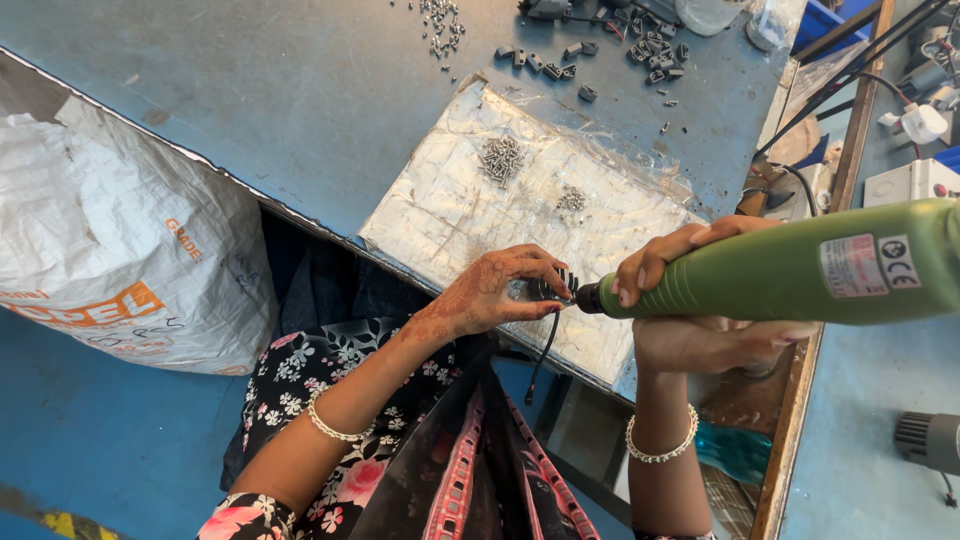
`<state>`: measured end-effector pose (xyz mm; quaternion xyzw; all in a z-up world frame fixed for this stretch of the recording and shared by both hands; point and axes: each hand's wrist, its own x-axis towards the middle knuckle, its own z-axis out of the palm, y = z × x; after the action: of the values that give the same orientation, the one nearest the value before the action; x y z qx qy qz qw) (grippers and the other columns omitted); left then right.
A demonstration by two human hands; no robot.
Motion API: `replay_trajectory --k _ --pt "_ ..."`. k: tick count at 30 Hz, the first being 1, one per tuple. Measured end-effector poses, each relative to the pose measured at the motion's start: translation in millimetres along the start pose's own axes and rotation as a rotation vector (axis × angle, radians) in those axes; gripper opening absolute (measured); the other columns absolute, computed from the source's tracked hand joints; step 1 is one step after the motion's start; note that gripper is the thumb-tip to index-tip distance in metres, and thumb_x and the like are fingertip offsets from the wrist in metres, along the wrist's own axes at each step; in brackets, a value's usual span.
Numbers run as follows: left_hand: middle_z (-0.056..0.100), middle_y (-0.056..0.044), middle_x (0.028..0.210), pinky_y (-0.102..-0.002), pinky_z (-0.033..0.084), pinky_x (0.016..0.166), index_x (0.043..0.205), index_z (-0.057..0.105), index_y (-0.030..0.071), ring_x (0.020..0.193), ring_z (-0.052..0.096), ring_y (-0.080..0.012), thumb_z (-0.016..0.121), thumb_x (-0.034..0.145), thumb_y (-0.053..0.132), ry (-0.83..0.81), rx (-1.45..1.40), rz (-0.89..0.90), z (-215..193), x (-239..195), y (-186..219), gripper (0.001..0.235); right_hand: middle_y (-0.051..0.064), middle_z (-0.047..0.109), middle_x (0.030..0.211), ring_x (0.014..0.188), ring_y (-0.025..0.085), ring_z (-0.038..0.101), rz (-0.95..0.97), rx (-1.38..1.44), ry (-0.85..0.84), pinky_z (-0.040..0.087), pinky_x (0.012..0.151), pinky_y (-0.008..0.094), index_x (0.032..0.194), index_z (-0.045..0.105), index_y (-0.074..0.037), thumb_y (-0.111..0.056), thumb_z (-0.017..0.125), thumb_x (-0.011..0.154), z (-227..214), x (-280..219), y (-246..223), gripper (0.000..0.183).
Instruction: The person assembles small electrical components on a workbench. They place washers and screws into a cylindrical housing, then use a green heat gun to apply heat to the assembly. The person repeats this process with multiple units, handling washers, screws, and housings one at a time.
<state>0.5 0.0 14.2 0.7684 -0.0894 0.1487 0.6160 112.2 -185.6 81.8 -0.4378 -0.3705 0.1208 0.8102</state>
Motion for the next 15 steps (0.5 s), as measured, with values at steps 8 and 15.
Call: replay_trajectory --k 8,15 --pt "0.071 -0.005 0.119 -0.036 0.056 0.1 0.103 0.077 0.016 0.116 0.068 -0.0189 0.08 0.084 0.026 -0.015 -0.004 -0.021 0.4 0.6 -3.2 0.022 0.013 0.048 0.07 0.05 0.02 0.05 -0.052 -0.079 0.02 0.043 0.048 0.035 0.119 0.042 -0.003 -0.091 0.051 0.083 4.6 8.0 -8.2 0.095" --pt "0.07 -0.008 0.123 -0.036 0.055 0.101 0.105 0.077 0.015 0.115 0.068 -0.0195 0.08 0.085 0.025 -0.022 -0.02 -0.021 -0.1 0.8 -3.7 0.023 0.014 0.049 0.072 0.054 0.021 0.051 -0.017 0.018 -0.022 0.046 0.047 0.033 0.12 0.044 -0.002 -0.091 0.05 0.081 0.8 5.9 -7.4 0.097"
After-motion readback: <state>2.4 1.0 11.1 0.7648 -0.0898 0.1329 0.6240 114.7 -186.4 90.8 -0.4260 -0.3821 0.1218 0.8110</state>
